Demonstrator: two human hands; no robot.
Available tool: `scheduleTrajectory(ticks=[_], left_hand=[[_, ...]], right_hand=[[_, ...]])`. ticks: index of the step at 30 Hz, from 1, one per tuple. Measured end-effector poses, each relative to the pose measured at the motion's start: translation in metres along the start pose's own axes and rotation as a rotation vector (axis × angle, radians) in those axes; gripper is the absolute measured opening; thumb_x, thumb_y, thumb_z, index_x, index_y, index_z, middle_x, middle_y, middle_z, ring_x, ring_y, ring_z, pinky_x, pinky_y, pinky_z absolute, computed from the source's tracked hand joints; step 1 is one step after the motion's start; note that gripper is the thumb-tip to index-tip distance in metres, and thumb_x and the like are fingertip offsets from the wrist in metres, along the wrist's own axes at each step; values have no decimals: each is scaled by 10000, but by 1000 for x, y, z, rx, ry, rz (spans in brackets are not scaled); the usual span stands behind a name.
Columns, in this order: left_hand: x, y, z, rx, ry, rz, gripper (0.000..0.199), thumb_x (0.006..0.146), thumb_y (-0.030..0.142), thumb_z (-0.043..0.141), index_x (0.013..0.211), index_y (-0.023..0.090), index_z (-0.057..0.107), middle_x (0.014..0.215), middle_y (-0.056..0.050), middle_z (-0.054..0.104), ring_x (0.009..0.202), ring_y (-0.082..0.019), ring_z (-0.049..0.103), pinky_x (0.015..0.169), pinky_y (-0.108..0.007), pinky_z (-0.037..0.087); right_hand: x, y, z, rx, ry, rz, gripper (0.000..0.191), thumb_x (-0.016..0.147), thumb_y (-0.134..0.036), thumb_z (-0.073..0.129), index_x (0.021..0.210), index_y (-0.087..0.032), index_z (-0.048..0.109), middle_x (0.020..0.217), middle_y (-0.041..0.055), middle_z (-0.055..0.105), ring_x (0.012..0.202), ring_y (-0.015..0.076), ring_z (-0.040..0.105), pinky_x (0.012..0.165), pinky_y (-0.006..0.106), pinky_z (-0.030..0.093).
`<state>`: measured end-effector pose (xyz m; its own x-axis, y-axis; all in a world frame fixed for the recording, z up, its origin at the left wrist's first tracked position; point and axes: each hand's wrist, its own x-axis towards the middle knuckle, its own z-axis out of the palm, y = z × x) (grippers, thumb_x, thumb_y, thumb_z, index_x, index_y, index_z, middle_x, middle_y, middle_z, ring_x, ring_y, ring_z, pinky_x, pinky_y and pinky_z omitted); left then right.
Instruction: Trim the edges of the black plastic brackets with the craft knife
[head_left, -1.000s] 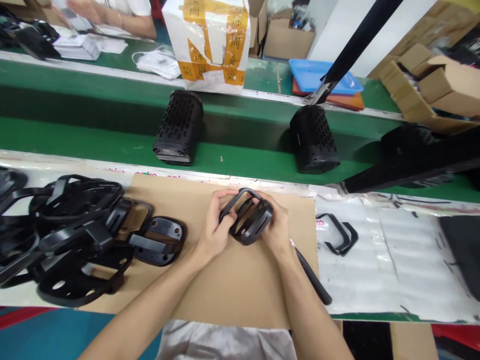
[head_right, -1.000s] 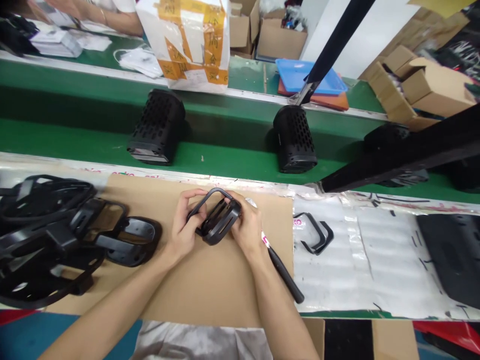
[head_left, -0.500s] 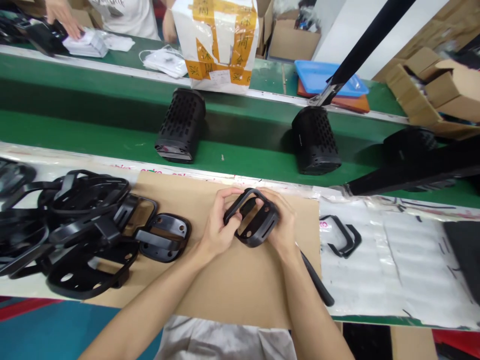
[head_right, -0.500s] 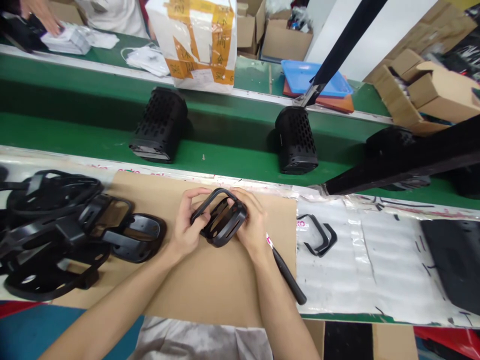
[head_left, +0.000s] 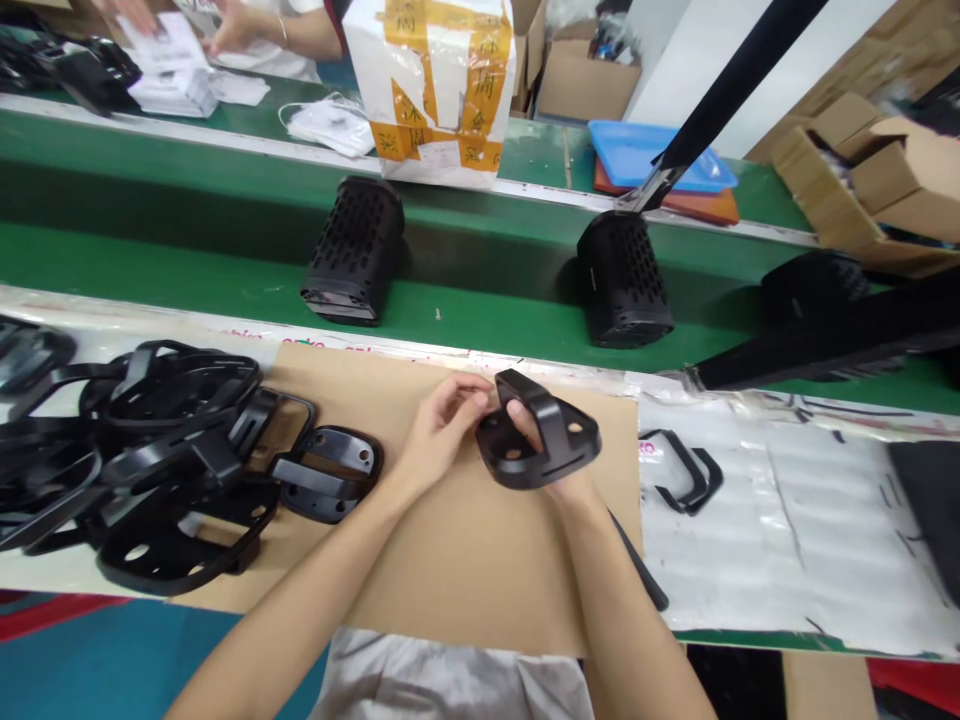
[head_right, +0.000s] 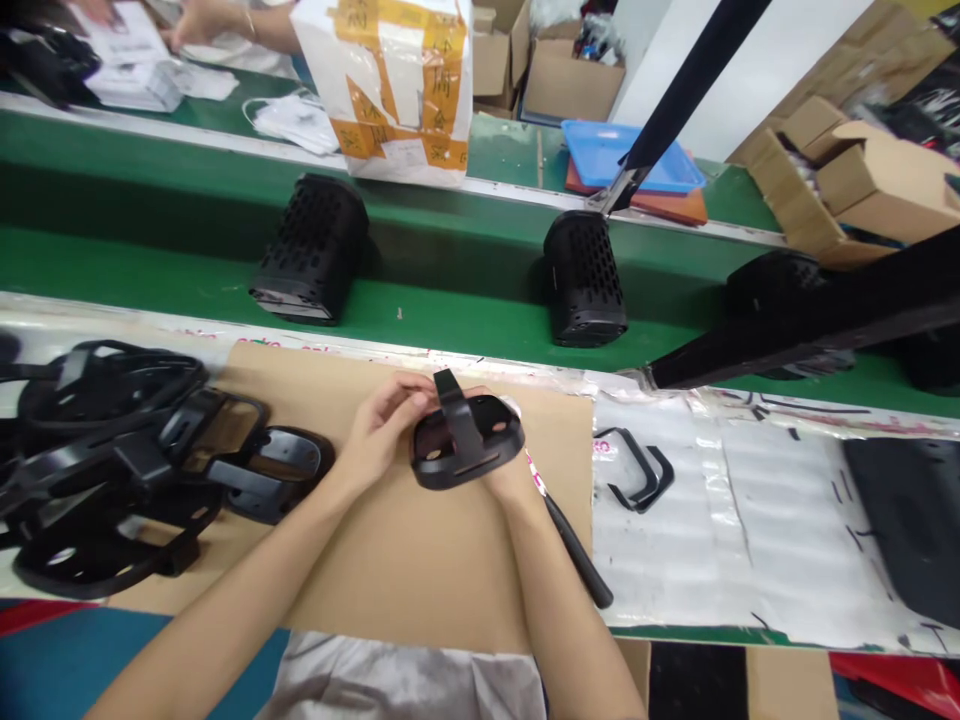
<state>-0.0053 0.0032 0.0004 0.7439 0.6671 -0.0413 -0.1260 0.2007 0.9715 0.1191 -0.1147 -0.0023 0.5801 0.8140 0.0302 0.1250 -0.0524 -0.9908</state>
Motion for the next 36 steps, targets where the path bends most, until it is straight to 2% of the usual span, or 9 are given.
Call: scheduleTrajectory(ticks=[3,7,13,18,22,26,29,33,36], left_hand=[[-1,0,0,-51,-111,-124,328,926,484,735,958,191,591,841,4,640,694,-122,567,644,-242,451],[-3,5,0,-21,-137,-84,410,921,519,727,812,186,514,702,24,554,624,-115,507,619,-250,408],[-2,2,0,-3,-122,-25,488,917,605,690,756,181,510,726,13,516,679,-128,466,659,-258,391],[-1,-1,0,-154,-174,-51,388,910,557,728,981,185,644,1042,-63,644,938,-187,596,879,-300,478],[-1,3,1,-280,-140,-143,437,850,611,768,899,189,666,988,-70,640,811,-178,572,729,-301,493],[1,7,2,-374,31,-184,508,772,674,800,828,202,624,839,-42,593,697,-169,505,621,-310,470],[3,11,1,-409,97,-154,499,813,671,746,791,205,569,802,-35,550,731,-188,526,662,-341,500],[3,16,1,-446,41,-114,509,926,629,608,694,215,424,690,-9,398,663,-170,463,688,-362,489],[1,15,2,-420,-41,-103,538,954,627,552,638,223,390,616,2,318,634,-173,411,667,-355,441]], right_hand=[[0,0,5,383,-153,249,377,863,-574,763,960,-229,646,879,40,769,769,254,769,627,367,650],[-2,0,6,740,-320,538,455,743,-562,850,914,-209,618,735,37,763,590,203,729,525,276,596],[-4,-1,3,824,-459,595,417,747,-553,796,713,-213,558,481,-39,590,334,117,480,333,211,416],[-6,-1,8,833,-510,589,423,718,-534,855,741,-215,577,471,-63,563,331,112,453,325,212,415],[-5,0,11,792,-464,549,428,791,-566,845,918,-200,663,644,-8,706,457,139,617,415,217,515],[-1,-2,2,627,-435,482,401,842,-509,820,933,-132,717,878,99,783,640,184,731,583,274,625],[2,-3,-12,528,-258,376,261,811,-351,824,937,-154,708,893,75,785,710,213,760,660,316,655],[3,-2,-25,434,-44,219,323,876,-248,710,1198,-237,687,1164,75,770,942,231,772,770,338,655],[1,-3,-24,344,22,91,254,985,-318,632,1221,-248,696,1308,98,718,1096,266,739,895,398,634]])
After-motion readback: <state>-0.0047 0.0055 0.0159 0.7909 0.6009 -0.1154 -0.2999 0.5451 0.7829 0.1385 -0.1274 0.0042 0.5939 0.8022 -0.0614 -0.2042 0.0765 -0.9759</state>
